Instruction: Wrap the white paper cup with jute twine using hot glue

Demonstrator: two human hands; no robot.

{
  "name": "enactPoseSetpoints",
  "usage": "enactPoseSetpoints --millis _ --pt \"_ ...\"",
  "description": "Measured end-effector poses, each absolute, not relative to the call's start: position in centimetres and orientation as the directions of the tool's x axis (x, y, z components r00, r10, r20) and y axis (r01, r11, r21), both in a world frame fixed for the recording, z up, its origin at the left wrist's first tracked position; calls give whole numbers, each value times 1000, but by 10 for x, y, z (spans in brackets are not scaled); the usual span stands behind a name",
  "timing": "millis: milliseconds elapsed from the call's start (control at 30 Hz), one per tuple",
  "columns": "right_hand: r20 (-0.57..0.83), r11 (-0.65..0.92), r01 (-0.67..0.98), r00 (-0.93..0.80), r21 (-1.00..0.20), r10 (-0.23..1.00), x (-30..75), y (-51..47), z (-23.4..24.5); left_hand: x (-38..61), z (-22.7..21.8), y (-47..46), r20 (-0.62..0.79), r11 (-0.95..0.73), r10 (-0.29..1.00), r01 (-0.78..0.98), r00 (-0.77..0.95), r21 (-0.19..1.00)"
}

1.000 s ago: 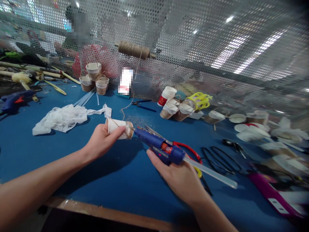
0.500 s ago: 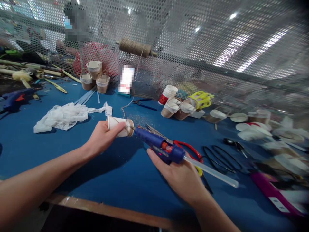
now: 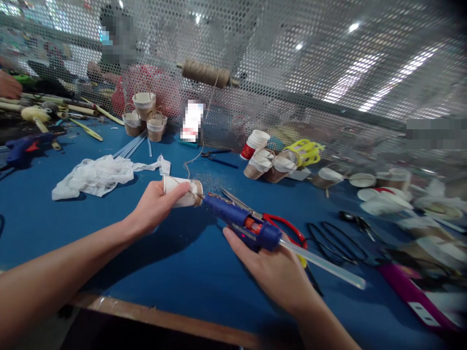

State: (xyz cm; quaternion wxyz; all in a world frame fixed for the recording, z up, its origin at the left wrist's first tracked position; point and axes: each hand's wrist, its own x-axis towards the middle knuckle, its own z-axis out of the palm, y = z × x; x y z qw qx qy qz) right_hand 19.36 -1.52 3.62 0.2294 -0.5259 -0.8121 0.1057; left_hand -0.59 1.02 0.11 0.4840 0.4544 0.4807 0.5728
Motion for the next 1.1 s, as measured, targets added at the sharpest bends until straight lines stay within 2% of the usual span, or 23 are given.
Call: enactPoseSetpoints --millis 333,467,767,900,1100 --pt "299 492 792 -402 -360 865 195 -15 35 -6 5 10 13 -40 990 -190 -142 981" --pt "282 465 797 -378 -386 882 197 -14 35 -7 3 9 69 -83 988 -100 -139 992" --pt "318 523 787 -429 -328 845 200 -13 33 -9 1 6 181 -166 976 122 -125 979" --pt "354 572 777 -474 -262 806 200 -13 35 -9 1 4 220 -199 968 169 -118 965" --pt "375 625 730 -518 -275 769 204 -13 33 -9 0 1 274 -242 956 249 -104 938"
